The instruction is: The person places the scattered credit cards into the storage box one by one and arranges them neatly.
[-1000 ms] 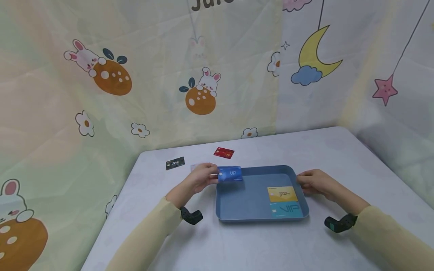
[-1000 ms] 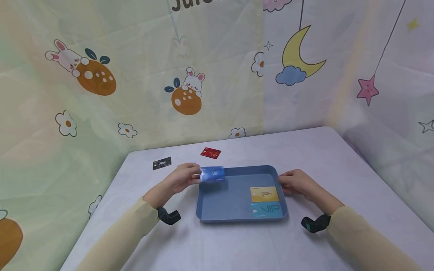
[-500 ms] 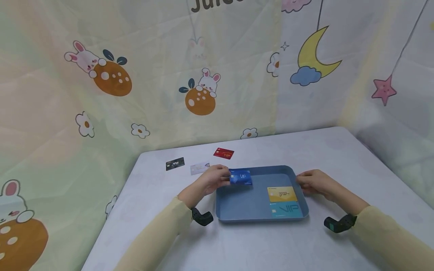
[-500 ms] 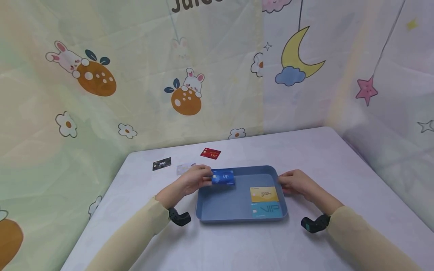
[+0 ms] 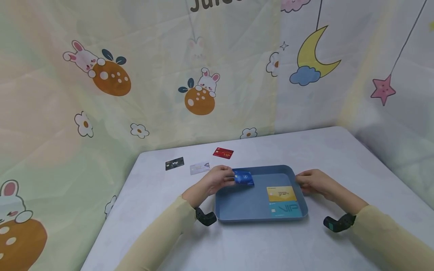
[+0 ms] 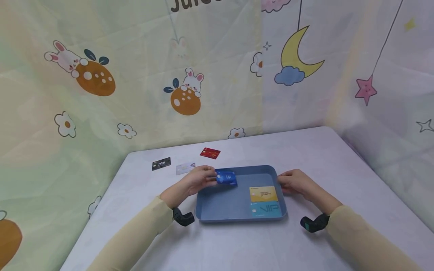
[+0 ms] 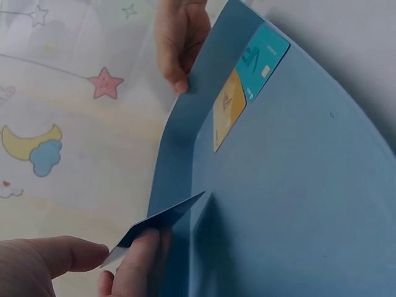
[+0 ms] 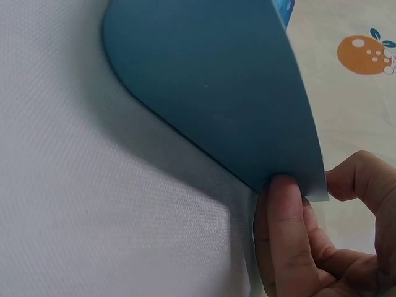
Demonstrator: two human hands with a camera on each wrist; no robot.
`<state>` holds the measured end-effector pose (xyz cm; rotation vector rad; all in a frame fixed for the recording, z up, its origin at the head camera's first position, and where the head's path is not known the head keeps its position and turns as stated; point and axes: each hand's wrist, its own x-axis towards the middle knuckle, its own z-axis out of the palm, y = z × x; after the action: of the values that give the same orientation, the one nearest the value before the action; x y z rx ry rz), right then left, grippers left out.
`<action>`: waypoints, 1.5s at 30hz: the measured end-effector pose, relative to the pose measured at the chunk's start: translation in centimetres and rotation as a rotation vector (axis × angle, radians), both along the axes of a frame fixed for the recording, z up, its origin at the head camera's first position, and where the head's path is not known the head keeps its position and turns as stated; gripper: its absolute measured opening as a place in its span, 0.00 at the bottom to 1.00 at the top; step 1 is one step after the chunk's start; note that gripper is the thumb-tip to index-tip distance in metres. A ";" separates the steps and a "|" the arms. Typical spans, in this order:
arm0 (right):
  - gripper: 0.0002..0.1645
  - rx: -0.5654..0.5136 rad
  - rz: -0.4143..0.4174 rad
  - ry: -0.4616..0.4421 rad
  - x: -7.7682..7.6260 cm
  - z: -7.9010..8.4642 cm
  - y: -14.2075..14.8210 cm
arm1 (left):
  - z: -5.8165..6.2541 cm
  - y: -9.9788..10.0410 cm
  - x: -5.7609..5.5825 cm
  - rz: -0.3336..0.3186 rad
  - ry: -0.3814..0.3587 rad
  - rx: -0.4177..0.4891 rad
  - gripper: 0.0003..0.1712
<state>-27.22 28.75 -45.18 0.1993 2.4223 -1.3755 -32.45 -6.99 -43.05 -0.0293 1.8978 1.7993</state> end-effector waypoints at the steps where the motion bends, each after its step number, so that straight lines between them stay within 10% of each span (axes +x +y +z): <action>1: 0.35 -0.002 0.000 -0.001 0.0 0.0 0.0 | -0.1 0.1 0.0 0.005 -0.002 0.007 0.20; 45: 0.36 -0.023 -0.008 -0.014 0.1 0.1 0.1 | -0.2 3.5 0.7 -0.039 -0.096 0.091 0.28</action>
<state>-27.13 28.81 -45.04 0.2121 2.3951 -1.4004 -31.73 -3.45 -43.25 -0.0453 1.7372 1.8233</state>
